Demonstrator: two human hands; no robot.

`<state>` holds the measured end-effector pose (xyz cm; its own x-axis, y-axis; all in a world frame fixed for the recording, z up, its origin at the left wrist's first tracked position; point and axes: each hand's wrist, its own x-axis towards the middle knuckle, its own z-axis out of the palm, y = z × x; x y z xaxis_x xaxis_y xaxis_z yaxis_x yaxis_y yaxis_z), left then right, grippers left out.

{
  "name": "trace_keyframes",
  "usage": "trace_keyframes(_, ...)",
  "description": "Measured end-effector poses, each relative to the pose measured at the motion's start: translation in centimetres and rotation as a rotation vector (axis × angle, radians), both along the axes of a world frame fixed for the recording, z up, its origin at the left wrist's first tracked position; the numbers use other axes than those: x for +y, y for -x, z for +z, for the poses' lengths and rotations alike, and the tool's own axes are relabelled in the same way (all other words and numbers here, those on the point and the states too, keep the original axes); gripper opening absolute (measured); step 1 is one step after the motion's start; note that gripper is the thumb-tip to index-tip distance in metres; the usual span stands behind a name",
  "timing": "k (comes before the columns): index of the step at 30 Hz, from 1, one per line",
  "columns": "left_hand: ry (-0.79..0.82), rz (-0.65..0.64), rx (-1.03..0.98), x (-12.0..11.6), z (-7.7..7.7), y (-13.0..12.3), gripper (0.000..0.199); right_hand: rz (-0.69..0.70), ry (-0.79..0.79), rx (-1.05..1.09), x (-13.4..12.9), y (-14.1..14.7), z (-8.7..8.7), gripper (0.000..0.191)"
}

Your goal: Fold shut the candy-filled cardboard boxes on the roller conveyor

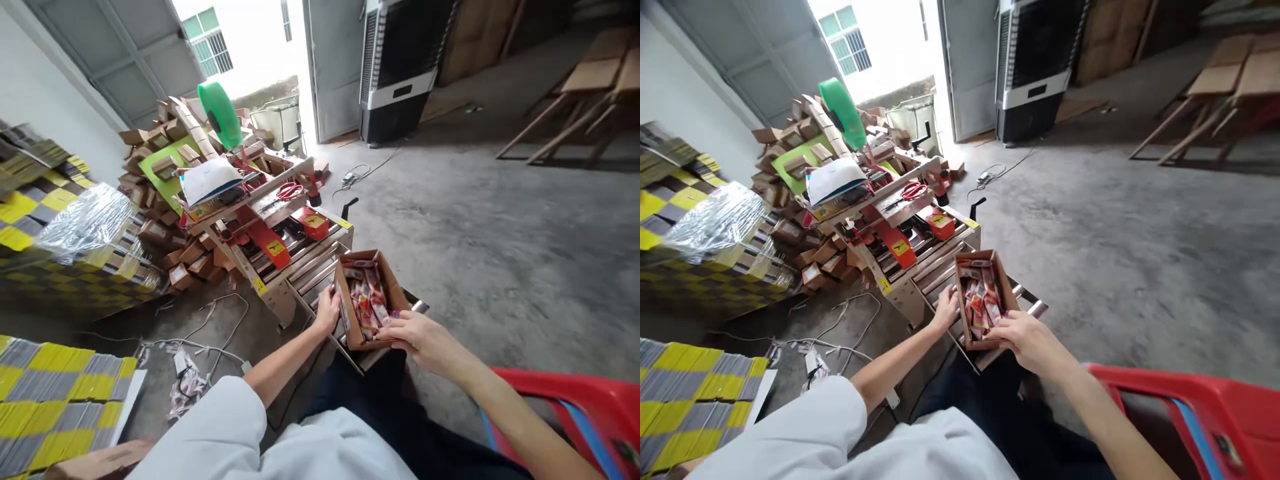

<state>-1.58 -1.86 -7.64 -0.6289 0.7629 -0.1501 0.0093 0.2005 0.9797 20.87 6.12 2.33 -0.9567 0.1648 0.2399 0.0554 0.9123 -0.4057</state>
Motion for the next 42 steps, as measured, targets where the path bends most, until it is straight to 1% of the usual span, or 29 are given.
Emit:
trace_keyframes(2, -0.110, 0.059, 0.044, 1.0, 1.3, 1.8, 0.071, 0.041, -0.009, -0.063, 1.6, 0.8, -0.5, 0.035)
trace_keyframes(3, -0.177, 0.045, 0.041, 1.7, 2.1, 2.6, 0.075, 0.043, -0.018, -0.075, 2.1, 0.7, -0.6, 0.037)
trace_keyframes(5, -0.298, -0.089, -0.001, 3.4, 3.7, 3.9, 0.073, 0.020, -0.038, -0.055, 2.2, 0.2, -0.8, 0.037)
trace_keyframes(7, -0.343, -0.240, -0.055, 4.8, 5.0, 4.7, 0.065, -0.064, -0.044, 0.034, 1.3, -0.4, -0.5, 0.032)
trace_keyframes(8, -0.351, -0.287, -0.069, 5.2, 5.4, 4.8, 0.061, -0.126, -0.037, 0.104, 0.7, -0.6, -0.3, 0.033)
trace_keyframes(10, -0.374, -0.310, -0.084, 5.5, 5.7, 4.7, 0.056, -0.272, -0.009, 0.231, -0.7, -0.3, 0.2, 0.048)
trace_keyframes(12, -0.399, -0.280, -0.098, 5.1, 5.8, 4.4, 0.052, -0.358, 0.016, 0.239, -1.8, 1.2, 0.5, 0.054)
trace_keyframes(13, -0.406, -0.266, -0.096, 4.9, 5.8, 4.2, 0.050, -0.380, 0.021, 0.177, -2.1, 2.4, 0.5, 0.053)
trace_keyframes(15, -0.410, -0.264, -0.050, 4.3, 6.1, 4.2, 0.046, -0.401, 0.023, -0.029, -2.2, 5.1, 0.0, 0.045)
trace_keyframes(17, -0.404, -0.290, 0.044, 3.9, 6.6, 4.6, 0.043, -0.408, 0.009, -0.208, -1.8, 7.7, -0.8, 0.040)
trace_keyframes(18, -0.396, -0.311, 0.096, 3.8, 7.0, 4.9, 0.041, -0.414, -0.007, -0.250, -1.7, 8.7, -1.3, 0.038)
trace_keyframes(19, -0.382, -0.338, 0.147, 3.7, 7.4, 5.2, 0.040, -0.417, -0.033, -0.249, -1.5, 9.4, -1.8, 0.035)
trace_keyframes(21, -0.333, -0.424, 0.260, 3.9, 8.5, 5.9, 0.039, -0.427, -0.100, -0.169, -1.3, 9.9, -2.5, 0.030)
trace_keyframes(24, -0.214, -0.636, 0.447, 4.7, 10.2, 6.6, 0.043, -0.464, -0.152, -0.014, -1.4, 9.5, -3.2, 0.027)
trace_keyframes(27, -0.103, -0.830, 0.596, 5.9, 11.5, 7.4, 0.043, -0.504, -0.062, 0.135, -1.9, 8.9, -3.2, 0.026)
trace_keyframes(29, -0.014, -0.879, 0.671, 6.9, 11.6, 7.8, 0.043, -0.517, 0.063, 0.249, -2.0, 8.9, -2.8, 0.029)
trace_keyframes(31, 0.123, -0.857, 0.783, 8.0, 11.1, 7.5, 0.044, -0.518, 0.199, 0.375, -2.0, 8.7, -2.3, 0.030)
trace_keyframes(32, 0.195, -0.820, 0.874, 8.4, 10.7, 7.1, 0.043, -0.520, 0.251, 0.438, -2.0, 8.5, -2.0, 0.031)
trace_keyframes(33, 0.255, -0.757, 0.982, 8.7, 10.4, 6.4, 0.039, -0.524, 0.280, 0.495, -2.1, 8.2, -1.5, 0.032)
trace_keyframes(35, 0.305, -0.605, 1.185, 8.8, 9.7, 4.6, 0.028, -0.580, 0.265, 0.575, -2.5, 7.2, -0.6, 0.034)
trace_keyframes(36, 0.293, -0.532, 1.251, 8.7, 9.3, 3.8, 0.027, -0.640, 0.237, 0.592, -2.7, 6.6, -0.2, 0.033)
trace_keyframes(37, 0.271, -0.471, 1.280, 8.7, 9.0, 3.0, 0.031, -0.714, 0.209, 0.593, -3.0, 6.1, 0.1, 0.034)
trace_keyframes(38, 0.256, -0.428, 1.273, 8.6, 8.7, 2.5, 0.037, -0.786, 0.194, 0.577, -3.3, 5.6, 0.1, 0.037)
trace_keyframes(39, 0.248, -0.395, 1.236, 8.6, 8.4, 2.3, 0.042, -0.832, 0.195, 0.540, -3.7, 5.3, 0.0, 0.045)
trace_keyframes(40, 0.240, -0.365, 1.175, 8.5, 8.1, 2.3, 0.046, -0.837, 0.209, 0.483, -4.1, 5.2, -0.4, 0.055)
trace_keyframes(42, 0.193, -0.286, 1.007, 8.4, 7.6, 2.7, 0.049, -0.743, 0.249, 0.339, -5.1, 5.3, -1.5, 0.073)
